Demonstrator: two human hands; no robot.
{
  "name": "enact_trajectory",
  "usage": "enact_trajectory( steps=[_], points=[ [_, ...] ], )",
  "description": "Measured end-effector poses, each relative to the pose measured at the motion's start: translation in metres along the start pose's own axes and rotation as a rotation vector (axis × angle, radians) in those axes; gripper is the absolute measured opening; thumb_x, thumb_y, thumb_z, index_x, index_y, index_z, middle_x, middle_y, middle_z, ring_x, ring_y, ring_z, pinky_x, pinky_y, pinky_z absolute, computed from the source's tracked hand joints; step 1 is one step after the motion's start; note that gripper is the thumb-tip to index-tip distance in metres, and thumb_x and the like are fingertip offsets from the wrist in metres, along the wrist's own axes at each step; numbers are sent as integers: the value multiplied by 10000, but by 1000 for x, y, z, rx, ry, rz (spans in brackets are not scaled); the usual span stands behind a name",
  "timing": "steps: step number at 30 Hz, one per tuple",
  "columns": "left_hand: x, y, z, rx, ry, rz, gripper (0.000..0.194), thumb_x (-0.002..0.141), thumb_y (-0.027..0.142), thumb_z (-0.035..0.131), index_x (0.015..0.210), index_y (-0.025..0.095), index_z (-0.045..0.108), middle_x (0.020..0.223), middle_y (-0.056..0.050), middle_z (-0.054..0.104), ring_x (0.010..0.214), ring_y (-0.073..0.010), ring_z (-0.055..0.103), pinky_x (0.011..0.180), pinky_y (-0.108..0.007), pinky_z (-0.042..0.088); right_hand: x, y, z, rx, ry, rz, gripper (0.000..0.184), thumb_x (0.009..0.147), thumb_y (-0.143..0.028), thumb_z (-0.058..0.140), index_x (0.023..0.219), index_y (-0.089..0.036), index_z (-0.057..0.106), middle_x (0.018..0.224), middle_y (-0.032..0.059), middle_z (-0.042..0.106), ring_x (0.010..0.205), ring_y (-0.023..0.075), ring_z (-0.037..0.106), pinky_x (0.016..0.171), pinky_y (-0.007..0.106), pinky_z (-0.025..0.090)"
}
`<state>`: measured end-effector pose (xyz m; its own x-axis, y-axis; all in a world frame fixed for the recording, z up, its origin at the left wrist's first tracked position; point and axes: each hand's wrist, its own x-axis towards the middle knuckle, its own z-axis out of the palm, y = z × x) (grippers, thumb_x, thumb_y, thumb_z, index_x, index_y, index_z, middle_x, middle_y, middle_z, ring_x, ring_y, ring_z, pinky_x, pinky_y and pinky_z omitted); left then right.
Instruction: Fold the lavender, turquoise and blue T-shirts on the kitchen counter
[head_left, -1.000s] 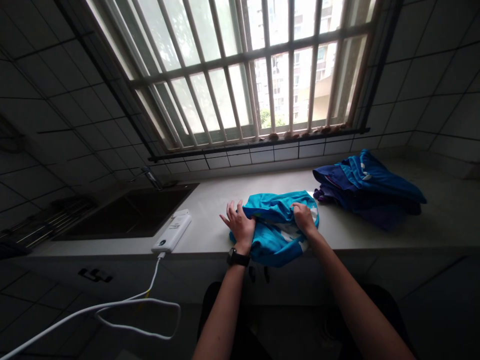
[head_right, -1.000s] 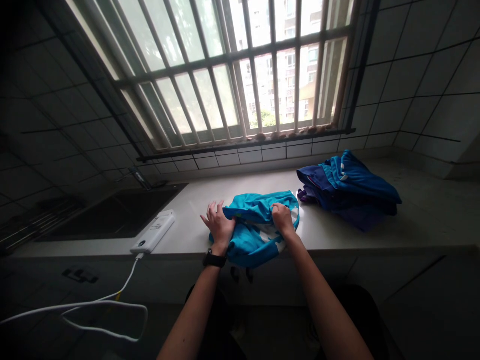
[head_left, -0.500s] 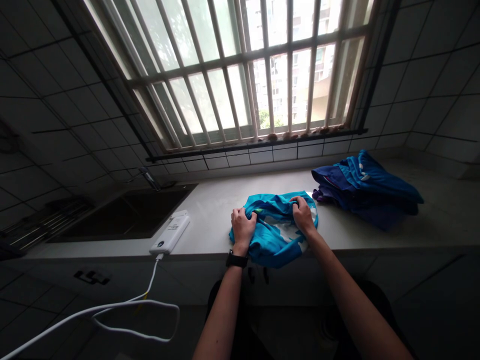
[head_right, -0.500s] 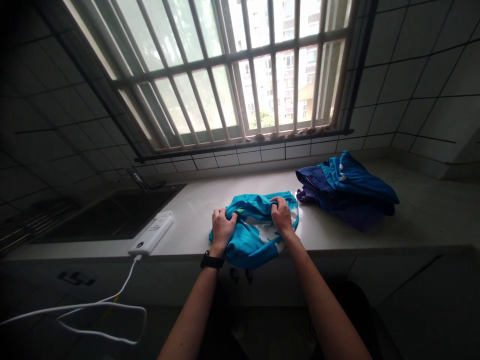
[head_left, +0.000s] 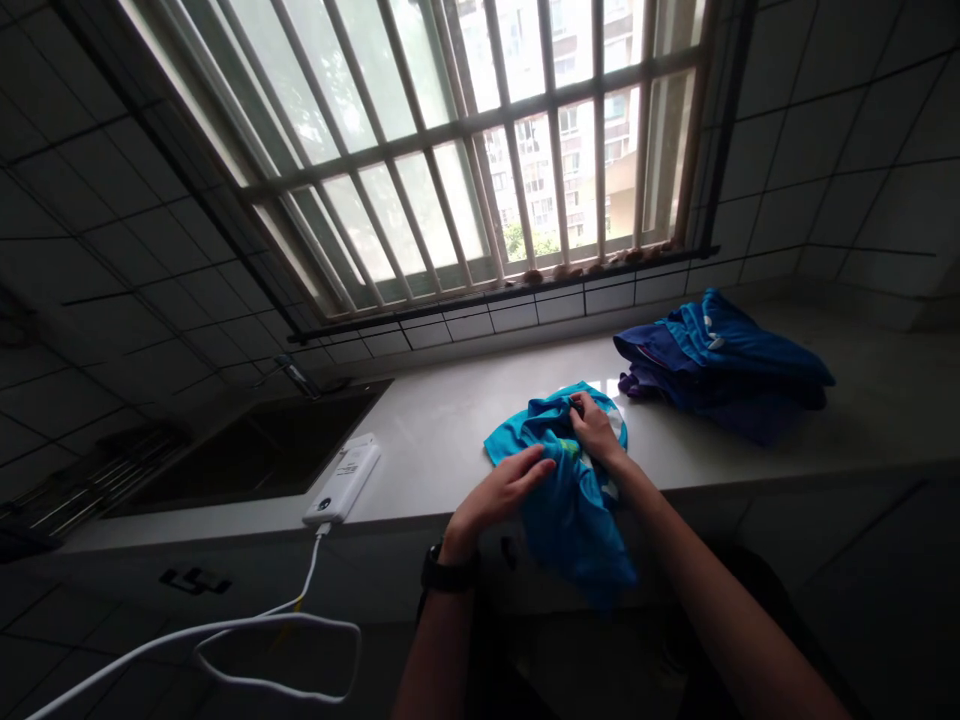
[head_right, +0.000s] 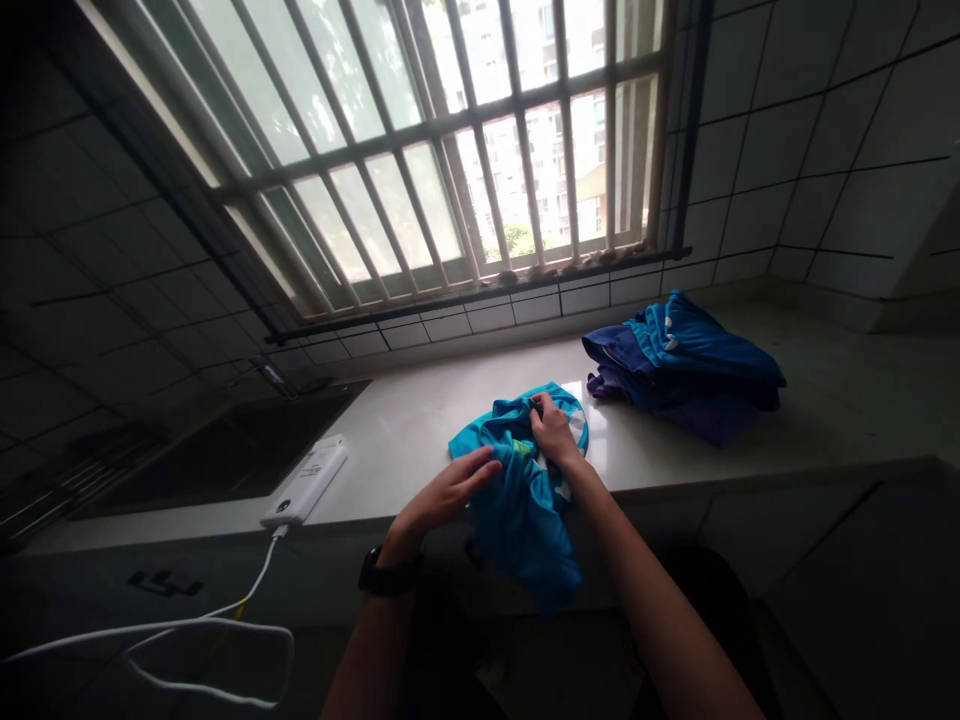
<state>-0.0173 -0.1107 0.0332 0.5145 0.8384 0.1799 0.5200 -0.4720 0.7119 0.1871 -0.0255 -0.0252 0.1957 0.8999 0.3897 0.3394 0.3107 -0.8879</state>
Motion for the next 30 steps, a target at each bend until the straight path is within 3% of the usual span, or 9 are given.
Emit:
enact_trajectory(
  steps=[5,10,14,17,20,22,24,26,30],
  points=[
    [21,-13,-14,141,164,95,441,874,97,464,1202,232,725,1373,-78,686,1305,-225,630,1111,-369,518,-1,-4,1,-30,-23,5,114,855,-268,513,933,-226,585,949,75,710,914,249,682,922,415,518],
    [40,-28,6,366,252,85,795,749,208,727,1510,260,502,1685,-123,359,1536,-314,389,1207,-447,425,-4,-9,0,-12,-134,-43,169,907,-367,538,877,-225,624,930,71,721,893,237,679,894,378,511],
    [46,-32,28,376,312,39,799,789,244,737,1535,291,454,1631,-134,437,1419,-305,536,1115,-421,505,-4,-11,-3,36,-194,-103,304,977,-436,458,854,-245,659,1005,77,725,1004,237,664,987,382,490],
    [47,-30,35,287,377,-15,633,872,233,664,1480,310,507,1428,-105,623,1251,-268,641,1033,-399,553,-5,-14,-7,75,-94,-177,404,985,-577,435,950,-247,666,1073,93,687,1043,250,642,1006,403,489],
    [44,-21,31,288,556,-36,545,912,201,613,1446,289,546,1427,-123,593,1286,-306,609,1033,-444,557,-15,-27,-10,62,-5,-321,538,799,-734,676,973,-226,635,1011,94,649,948,265,619,935,421,514],
    [40,-11,25,342,648,20,529,921,207,623,1438,293,553,1544,-127,474,1428,-348,495,1108,-503,512,-27,-44,-12,54,-68,-366,597,676,-716,811,961,-226,621,933,64,638,856,246,598,853,401,527],
    [35,-1,18,400,689,117,497,927,213,642,1409,303,566,1624,-117,359,1526,-365,368,1179,-551,443,-42,-67,-16,74,-163,-346,527,692,-631,843,959,-230,630,901,39,641,801,219,586,778,360,524],
    [29,8,10,422,730,210,498,915,203,667,1391,301,560,1668,-120,273,1562,-375,301,1202,-576,411,-53,-88,-23,136,-203,-285,344,812,-540,763,893,-228,642,866,28,647,779,201,589,738,329,515],
    [23,15,-7,305,861,305,625,836,288,797,1384,294,494,1688,-146,248,1557,-387,316,1173,-572,441,-54,-112,-43,466,-268,-54,266,898,-484,625,848,-226,660,764,20,653,706,196,620,691,333,546]
  ],
)
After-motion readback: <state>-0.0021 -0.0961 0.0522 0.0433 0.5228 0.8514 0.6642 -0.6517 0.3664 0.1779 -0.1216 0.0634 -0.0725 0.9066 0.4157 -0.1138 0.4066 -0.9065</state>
